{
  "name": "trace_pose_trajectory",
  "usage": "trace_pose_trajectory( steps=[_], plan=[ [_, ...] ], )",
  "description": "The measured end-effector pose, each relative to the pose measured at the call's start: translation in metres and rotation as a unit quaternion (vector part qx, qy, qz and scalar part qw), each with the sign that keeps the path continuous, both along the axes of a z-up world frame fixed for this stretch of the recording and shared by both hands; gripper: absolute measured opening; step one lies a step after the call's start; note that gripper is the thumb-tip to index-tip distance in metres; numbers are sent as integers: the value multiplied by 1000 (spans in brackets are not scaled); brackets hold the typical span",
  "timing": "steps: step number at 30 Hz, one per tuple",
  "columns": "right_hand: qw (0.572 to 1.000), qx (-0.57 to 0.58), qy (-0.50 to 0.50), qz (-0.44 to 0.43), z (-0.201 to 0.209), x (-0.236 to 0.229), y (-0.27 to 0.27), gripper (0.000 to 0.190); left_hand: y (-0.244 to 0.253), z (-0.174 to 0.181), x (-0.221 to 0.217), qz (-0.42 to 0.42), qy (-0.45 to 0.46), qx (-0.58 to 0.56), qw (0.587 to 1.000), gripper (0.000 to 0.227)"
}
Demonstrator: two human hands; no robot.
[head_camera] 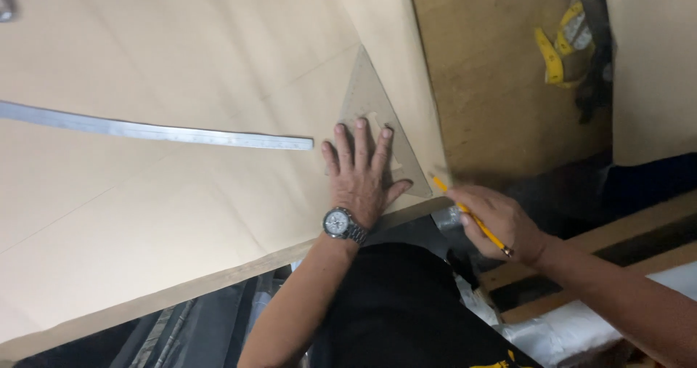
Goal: The person measures and marks a large piece of beige fabric on a table using a yellow ruler, a set square, a metal ruler, and a flexible measuring tape. They draw straight lines and make marks with a pencil to outline a pattern.
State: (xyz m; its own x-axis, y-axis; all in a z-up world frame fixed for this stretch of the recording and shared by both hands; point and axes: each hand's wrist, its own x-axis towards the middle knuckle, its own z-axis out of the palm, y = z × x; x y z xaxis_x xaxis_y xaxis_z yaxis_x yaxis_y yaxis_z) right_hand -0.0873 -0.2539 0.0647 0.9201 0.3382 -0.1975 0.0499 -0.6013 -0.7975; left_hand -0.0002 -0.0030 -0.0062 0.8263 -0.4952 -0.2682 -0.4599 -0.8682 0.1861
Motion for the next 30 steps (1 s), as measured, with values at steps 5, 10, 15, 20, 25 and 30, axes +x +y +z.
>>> trace_pose_trajectory(
  steps=[5,10,15,20,25,30],
  plan=[
    [995,-8,-94,-32,-15,61,15,42,9,8,10,-2,5,-6,1000,123],
    [977,86,-153,-122,-29,130,52,32,36,13,63,-6,-6,24,1000,125],
    [972,121,-87,-183,-40,174,81,32,36,32,124,-26,71,68,995,119],
    [971,129,-78,-185,-45,182,85,33,30,39,138,-19,119,83,989,118],
    [975,115,-65,-178,-37,183,88,32,30,42,139,-22,145,82,986,116],
    [978,104,-72,-163,-44,185,83,32,33,42,138,-19,146,70,987,116]
  ],
)
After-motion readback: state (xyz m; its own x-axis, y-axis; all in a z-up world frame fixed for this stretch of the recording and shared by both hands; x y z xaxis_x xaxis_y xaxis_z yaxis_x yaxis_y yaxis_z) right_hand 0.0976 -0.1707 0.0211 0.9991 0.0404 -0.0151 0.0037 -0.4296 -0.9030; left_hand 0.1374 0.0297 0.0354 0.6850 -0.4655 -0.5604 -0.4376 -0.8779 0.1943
